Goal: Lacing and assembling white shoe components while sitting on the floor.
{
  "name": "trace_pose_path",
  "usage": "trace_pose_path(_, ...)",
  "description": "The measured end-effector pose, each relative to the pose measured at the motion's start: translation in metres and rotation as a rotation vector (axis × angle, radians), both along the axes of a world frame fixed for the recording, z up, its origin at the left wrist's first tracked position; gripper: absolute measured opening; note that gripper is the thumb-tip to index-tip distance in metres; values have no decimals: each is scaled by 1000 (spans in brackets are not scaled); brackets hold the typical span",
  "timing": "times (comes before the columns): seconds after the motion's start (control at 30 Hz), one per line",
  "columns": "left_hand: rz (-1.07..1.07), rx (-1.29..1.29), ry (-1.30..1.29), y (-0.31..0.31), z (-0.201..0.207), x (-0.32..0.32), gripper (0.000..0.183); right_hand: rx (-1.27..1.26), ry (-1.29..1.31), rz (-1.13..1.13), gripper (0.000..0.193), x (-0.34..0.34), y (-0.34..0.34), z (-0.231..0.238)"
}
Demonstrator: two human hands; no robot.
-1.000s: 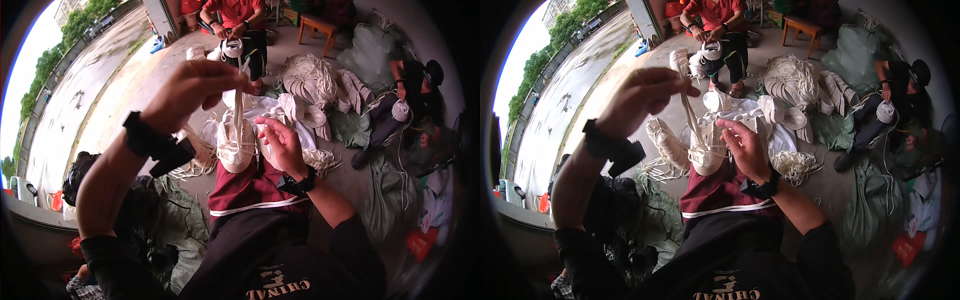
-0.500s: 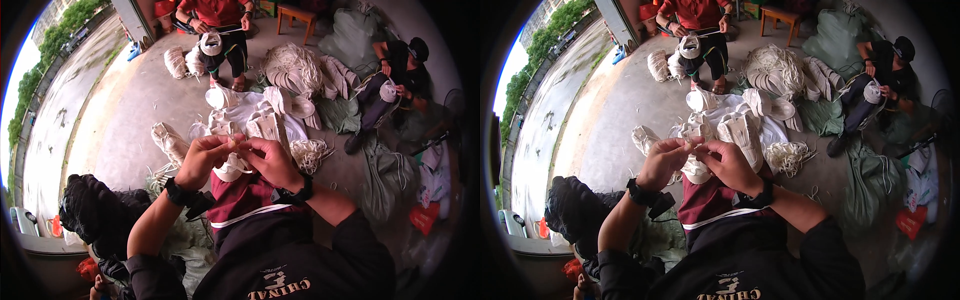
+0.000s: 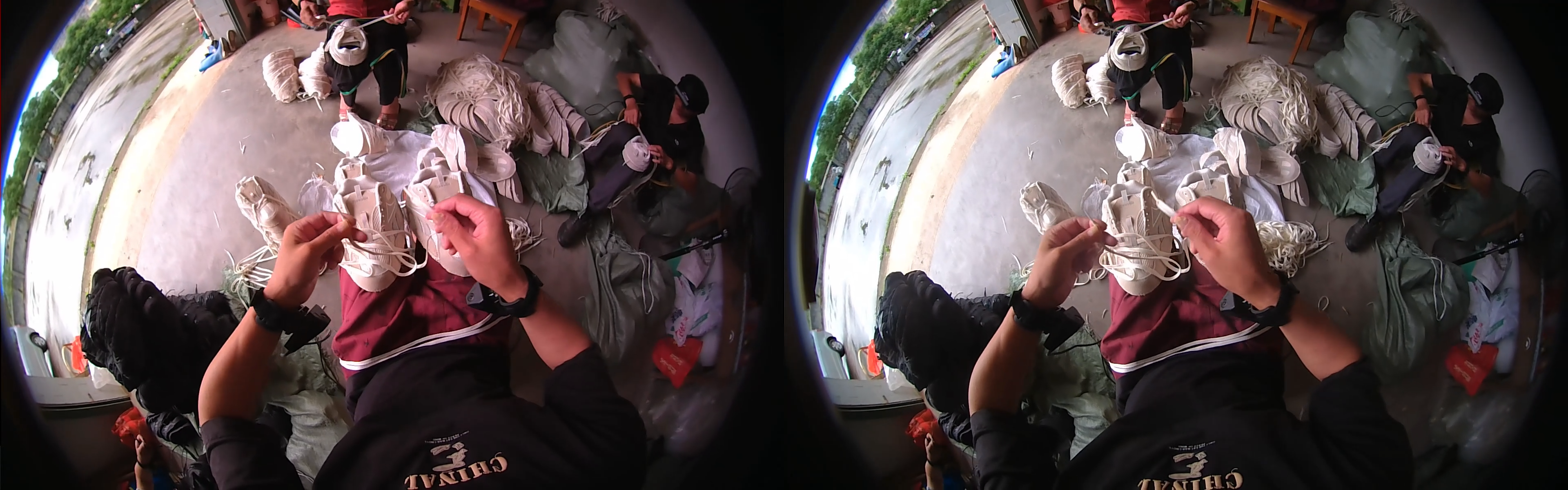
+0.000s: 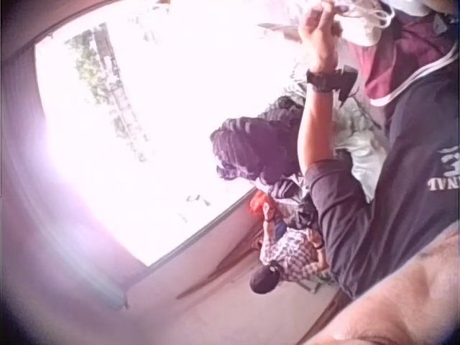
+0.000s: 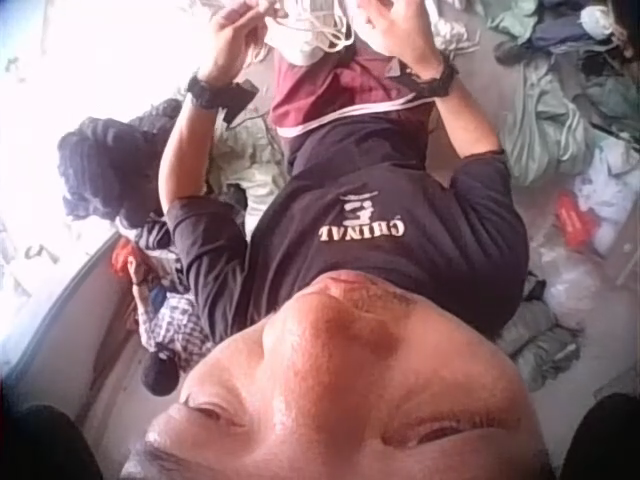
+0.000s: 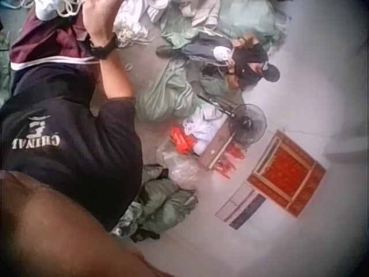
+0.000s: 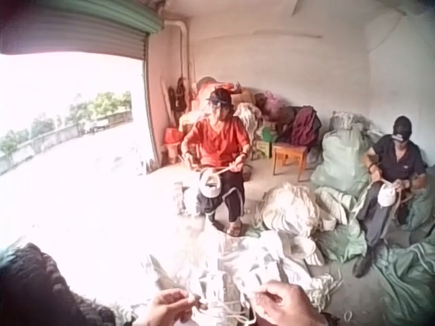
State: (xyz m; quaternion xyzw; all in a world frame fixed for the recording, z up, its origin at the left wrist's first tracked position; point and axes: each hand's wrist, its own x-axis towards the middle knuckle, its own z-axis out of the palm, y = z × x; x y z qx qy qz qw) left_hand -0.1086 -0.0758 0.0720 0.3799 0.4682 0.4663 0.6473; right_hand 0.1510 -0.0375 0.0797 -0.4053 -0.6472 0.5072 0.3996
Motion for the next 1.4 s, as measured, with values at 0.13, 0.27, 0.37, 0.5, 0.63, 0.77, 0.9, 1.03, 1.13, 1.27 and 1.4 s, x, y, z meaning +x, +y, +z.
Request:
trace_pose_path(0.13, 193, 87, 21, -1, 8, -50, 16, 86, 170, -168, 19, 44, 18, 19)
trace_pose_path(0.27, 324, 246, 143, -13, 17, -120, 24, 180, 351, -399, 22, 103, 33, 29)
trace_pose_path(0.37, 586, 265, 154, -18, 27, -157, 31, 264, 394, -516, 25, 155, 38, 34)
trace_pose_path(0.5, 693, 445, 132, -45, 41, -218, 37, 315, 423, -643, 30, 214, 49, 30)
trace_pose_path(0.63, 851, 495, 343, -52, 45, -225, 39, 331, 387, -747, 35, 268, 55, 19)
trace_pose_path(0.77, 822, 482, 275, -39, 26, -191, 42, 336, 345, -886, 35, 297, 60, 6)
trace_pose_path(0.9, 551, 325, 258, -10, -7, -143, 34, 351, 377, -965, 37, 309, 63, -1)
trace_pose_path(1.03, 218, 111, 267, 29, -40, -68, 29, 377, 327, -1026, 39, 333, 70, -5)
trace_pose_path(1.13, 8, -14, 309, 51, -76, -29, 29, 386, 254, -1036, 39, 345, 84, -5)
trace_pose_path(1.27, -80, 88, 381, 82, -120, 0, 33, 331, 249, -1082, 40, 383, 100, -12)
trace_pose_path(1.4, -94, 62, 341, 96, -140, 8, 32, 274, 273, -1085, 40, 417, 106, -21)
